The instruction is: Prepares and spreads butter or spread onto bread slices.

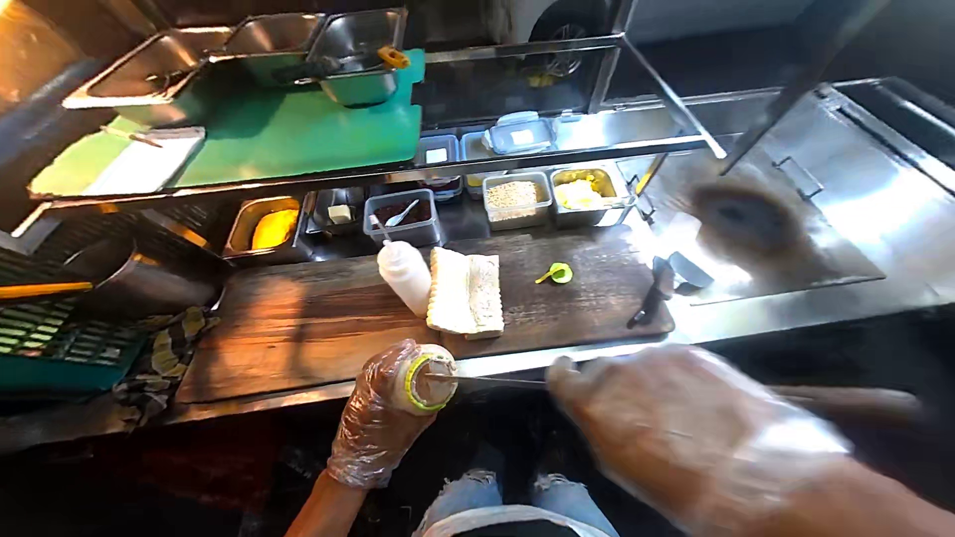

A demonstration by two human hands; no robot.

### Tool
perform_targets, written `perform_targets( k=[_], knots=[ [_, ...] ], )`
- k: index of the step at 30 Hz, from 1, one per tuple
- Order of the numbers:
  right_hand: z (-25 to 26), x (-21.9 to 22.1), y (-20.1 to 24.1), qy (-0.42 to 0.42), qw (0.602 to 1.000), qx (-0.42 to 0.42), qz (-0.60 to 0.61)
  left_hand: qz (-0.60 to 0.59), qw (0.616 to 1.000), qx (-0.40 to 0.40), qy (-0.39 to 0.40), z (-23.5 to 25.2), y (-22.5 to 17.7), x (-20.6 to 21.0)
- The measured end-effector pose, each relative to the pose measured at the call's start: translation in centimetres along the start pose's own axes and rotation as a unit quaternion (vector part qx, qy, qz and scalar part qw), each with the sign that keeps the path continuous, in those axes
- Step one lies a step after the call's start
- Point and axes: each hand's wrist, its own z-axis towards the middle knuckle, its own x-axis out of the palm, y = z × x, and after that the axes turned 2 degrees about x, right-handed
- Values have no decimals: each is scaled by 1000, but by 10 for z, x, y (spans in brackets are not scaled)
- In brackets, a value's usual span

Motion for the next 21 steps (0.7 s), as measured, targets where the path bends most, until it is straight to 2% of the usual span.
perform_targets(
  k=[2, 4, 7, 11, 14, 17, 19, 21],
  knots=[
    [26, -16, 29, 97, 991, 38, 79, 14, 1000, 9, 4, 3, -16, 7],
    [52, -16, 44, 145, 977, 44, 153, 26, 999, -14, 29, 5, -31, 12],
    [74, 1, 55, 119, 982, 11, 143, 32, 997, -46, 52, 5, -41, 17],
    [97, 14, 62, 92, 990, -78, 72, -45, 994, -89, 55, 7, -50, 21],
    [103, -6, 53, 92, 978, -185, -2, -79, 993, -81, 24, 8, -48, 18],
    [110, -11, 38, 99, 964, -244, -27, -38, 999, -31, 6, -1, -41, 16],
    [117, -5, 21, 121, 962, -243, 27, -17, 1000, -19, -6, -6, -38, 15],
    [117, 6, -10, 142, 959, -206, 131, -28, 999, -15, -26, -12, -31, 13]
  ],
)
